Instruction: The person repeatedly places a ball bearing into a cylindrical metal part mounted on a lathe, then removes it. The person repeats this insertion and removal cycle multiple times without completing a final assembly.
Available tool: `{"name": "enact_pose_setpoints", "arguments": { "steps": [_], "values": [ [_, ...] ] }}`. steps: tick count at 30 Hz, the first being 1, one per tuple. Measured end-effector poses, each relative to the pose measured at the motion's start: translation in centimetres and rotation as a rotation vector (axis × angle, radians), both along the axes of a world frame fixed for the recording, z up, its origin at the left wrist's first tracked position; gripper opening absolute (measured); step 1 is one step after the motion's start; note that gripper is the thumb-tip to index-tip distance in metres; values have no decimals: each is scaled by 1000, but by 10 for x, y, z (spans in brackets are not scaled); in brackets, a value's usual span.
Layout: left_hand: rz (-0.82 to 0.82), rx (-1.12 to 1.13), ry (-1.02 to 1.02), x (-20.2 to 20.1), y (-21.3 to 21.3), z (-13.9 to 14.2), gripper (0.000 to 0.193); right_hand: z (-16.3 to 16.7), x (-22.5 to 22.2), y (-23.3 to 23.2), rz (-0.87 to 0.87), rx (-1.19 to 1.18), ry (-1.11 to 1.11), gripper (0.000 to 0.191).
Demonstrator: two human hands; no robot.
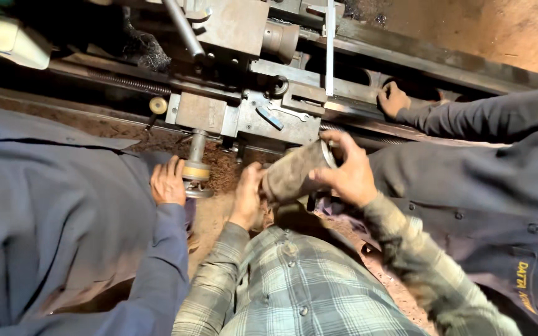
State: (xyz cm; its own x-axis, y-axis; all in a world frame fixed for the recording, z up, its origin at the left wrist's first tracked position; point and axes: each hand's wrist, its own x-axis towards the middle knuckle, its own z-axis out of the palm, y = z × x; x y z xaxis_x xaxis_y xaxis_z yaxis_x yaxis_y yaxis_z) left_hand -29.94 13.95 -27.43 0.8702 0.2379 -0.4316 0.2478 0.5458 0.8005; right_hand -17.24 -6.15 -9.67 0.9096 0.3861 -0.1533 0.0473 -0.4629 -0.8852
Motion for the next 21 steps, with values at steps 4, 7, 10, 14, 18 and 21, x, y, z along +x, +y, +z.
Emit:
{"name": "enact_pose_setpoints", "arguments": {
  "steps": [4,7,10,14,18,21],
  "values": [
    [41,32,-1,-24,41,-13,63,7,62,6,64,-255,-333,67],
    [75,118,-1,-74,46,-7,70,-3,109,6,158,-316,-601,63],
    [74,264,154,-99,57,5,60,-27,140,6,251,-357,-720,61],
    [-442,1791,-66,-53,146,-10,41,-63,162,10,528,-500,-810,72],
    [-542,1910,-143,-16,194,-43,29,-76,173,5,561,-518,-810,78],
    [-533,1556,-156,-15,187,-48,29,-76,171,-1,537,-470,-800,75]
  ]
}}
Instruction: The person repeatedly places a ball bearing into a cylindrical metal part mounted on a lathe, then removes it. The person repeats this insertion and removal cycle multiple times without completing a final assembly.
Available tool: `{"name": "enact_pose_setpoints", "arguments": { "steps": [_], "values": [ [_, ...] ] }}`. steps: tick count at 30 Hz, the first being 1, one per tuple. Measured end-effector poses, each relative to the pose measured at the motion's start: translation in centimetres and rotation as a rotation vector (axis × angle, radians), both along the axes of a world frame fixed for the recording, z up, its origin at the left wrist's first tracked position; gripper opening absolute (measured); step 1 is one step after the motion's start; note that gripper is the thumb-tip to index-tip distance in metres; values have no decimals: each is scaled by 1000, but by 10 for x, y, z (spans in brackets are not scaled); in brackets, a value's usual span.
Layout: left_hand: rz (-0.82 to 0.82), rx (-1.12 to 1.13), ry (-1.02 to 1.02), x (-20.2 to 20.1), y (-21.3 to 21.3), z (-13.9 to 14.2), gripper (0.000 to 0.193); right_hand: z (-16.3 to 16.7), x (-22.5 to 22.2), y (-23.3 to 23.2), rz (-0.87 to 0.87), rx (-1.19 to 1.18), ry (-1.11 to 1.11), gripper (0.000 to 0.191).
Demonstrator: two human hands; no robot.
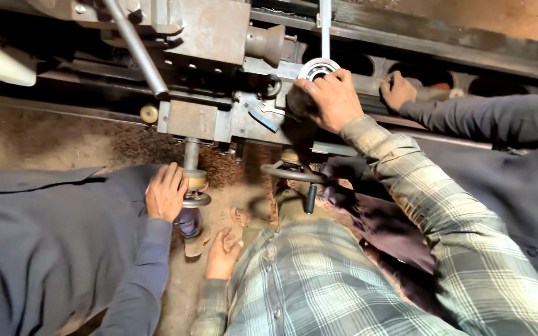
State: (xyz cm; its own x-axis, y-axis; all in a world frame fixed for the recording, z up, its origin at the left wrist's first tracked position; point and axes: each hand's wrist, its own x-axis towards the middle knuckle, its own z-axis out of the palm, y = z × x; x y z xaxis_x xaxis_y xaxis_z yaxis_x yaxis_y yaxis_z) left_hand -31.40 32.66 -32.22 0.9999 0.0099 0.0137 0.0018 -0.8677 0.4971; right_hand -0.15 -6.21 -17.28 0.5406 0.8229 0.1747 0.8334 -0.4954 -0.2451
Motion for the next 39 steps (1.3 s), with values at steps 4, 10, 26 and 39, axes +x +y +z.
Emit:
{"name": "enact_pose_setpoints", "arguments": {
  "steps": [4,10,26,39],
  "values": [
    [-85,457,-34,3,-9,11,31,5,-9,-14,-208,291,-5,53],
    [-136,333,10,9,1,3,35,15,-1,-27,-360,433,233,13],
    [-33,-670,221,10,-3,1,33,2,15,-10,-225,29,44,14],
    [-77,-307,164,10,-3,3,31,5,16,-8,-213,58,41,12]
  ]
}}
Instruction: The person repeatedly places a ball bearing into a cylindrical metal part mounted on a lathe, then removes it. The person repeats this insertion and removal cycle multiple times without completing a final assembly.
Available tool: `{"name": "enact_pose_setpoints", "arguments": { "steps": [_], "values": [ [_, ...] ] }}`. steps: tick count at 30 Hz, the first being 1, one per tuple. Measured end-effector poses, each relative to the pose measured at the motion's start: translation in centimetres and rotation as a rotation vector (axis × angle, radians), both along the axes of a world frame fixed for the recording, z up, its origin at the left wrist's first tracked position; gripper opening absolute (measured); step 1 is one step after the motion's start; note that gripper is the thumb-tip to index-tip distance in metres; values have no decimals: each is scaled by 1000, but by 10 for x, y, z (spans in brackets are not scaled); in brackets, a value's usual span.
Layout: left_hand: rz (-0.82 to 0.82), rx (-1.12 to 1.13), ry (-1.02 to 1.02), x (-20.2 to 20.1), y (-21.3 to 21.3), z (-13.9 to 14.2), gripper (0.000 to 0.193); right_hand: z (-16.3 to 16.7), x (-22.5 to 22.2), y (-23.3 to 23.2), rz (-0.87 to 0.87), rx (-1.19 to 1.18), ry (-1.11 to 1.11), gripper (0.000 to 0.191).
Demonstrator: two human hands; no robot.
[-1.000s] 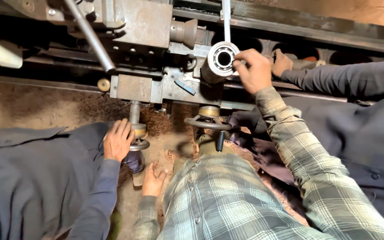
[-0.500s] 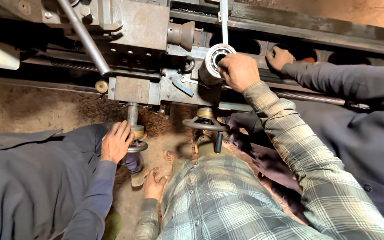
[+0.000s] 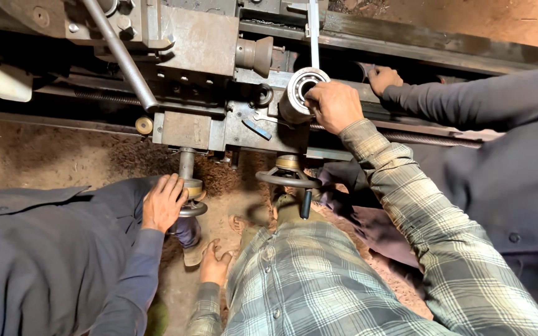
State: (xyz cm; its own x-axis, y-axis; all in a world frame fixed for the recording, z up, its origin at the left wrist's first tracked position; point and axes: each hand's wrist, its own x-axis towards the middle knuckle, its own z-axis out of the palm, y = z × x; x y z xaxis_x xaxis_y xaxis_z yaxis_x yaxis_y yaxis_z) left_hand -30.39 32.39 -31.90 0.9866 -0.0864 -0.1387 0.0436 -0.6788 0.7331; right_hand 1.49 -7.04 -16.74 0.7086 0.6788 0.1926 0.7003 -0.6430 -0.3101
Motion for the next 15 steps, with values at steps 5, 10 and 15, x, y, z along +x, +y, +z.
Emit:
{"name": "enact_pose_setpoints", "arguments": {
  "steps": [5,10,15],
  "values": [
    [-116,657,-144,3,1,6,32,1,1,2,6,21,-11,12],
    [-185,876,-166,5,-2,14,33,0,0,2,-18,4,15,11],
    [-95,527,-115,0,-2,4,32,2,-1,3,-25,6,19,11]
  ]
}}
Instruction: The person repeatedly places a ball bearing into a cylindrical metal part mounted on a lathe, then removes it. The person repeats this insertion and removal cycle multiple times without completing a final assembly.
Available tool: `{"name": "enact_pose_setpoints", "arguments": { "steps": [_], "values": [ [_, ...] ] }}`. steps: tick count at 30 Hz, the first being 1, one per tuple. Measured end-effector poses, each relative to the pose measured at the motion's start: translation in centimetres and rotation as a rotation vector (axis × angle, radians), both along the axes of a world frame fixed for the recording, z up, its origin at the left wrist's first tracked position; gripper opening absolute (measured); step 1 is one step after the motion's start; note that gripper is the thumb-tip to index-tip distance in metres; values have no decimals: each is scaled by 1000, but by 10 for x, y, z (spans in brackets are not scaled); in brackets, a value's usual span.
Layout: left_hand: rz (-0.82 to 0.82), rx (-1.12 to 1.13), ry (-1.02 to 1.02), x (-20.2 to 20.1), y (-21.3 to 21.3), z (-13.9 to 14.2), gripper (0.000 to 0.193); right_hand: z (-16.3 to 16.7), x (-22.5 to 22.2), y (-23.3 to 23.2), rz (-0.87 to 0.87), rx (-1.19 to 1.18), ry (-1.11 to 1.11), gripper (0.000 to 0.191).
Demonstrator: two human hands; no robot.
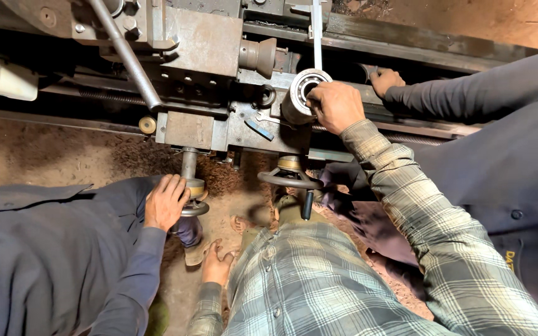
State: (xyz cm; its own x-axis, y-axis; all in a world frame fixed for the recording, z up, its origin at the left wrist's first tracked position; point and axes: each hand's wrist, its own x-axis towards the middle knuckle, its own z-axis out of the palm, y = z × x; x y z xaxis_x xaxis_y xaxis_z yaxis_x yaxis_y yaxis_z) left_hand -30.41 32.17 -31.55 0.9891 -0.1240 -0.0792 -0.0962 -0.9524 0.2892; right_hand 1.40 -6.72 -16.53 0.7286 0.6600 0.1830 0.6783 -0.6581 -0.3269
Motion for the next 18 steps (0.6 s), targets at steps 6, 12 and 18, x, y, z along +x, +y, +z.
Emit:
{"name": "enact_pose_setpoints", "arguments": {
  "steps": [6,12,18],
  "values": [
    [-54,318,-29,2,-3,19,35,-3,0,0,-9,-3,14,13],
    [854,-737,226,-113,-149,-6,54,-15,4,-5,-11,-101,41,19],
    [689,-569,223,-161,-153,-59,48,-33,7,-10,-8,-211,8,26]
  ]
}}
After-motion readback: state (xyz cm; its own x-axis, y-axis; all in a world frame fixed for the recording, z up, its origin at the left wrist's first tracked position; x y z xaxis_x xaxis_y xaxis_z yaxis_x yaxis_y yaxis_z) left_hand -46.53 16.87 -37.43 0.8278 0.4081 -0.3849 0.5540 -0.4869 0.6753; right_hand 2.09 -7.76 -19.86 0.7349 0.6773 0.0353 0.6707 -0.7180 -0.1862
